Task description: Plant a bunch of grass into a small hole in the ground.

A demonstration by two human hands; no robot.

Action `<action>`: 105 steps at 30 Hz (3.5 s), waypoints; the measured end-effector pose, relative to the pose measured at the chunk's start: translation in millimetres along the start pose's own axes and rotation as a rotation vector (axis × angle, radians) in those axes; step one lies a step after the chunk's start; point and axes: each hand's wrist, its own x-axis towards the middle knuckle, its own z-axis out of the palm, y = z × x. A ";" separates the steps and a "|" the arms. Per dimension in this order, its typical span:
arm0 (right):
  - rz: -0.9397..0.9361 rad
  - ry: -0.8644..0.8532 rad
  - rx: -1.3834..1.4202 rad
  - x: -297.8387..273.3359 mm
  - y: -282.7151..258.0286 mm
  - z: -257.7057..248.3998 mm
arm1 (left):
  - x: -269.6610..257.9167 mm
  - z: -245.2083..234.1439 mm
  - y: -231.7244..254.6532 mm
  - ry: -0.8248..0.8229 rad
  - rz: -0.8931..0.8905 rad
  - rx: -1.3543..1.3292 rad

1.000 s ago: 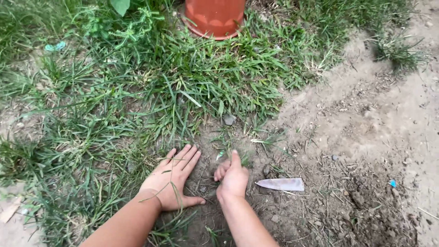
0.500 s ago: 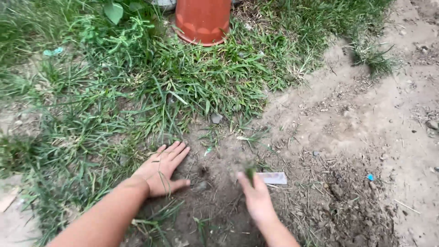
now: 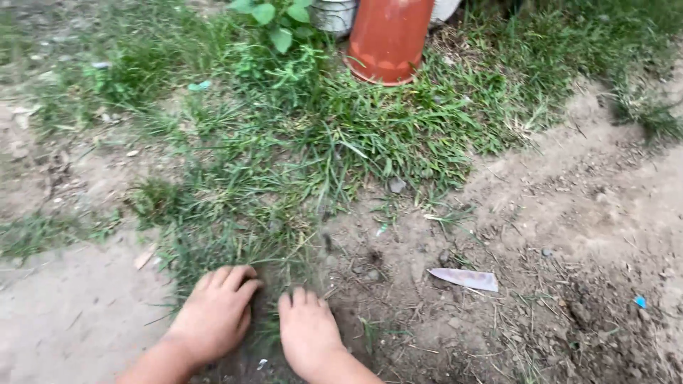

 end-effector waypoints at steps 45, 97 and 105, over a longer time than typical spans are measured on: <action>0.909 0.493 1.413 66.1 7.0 45.4 | -24.5 20.9 25.2 0.276 -0.538 -0.451; 0.020 0.034 0.527 -37.0 -3.3 3.9 | -54.5 37.4 21.4 -0.335 -0.524 -0.550; 0.252 -0.309 0.399 -12.9 -6.2 -19.5 | -52.0 7.3 0.0 -0.380 -0.695 -0.415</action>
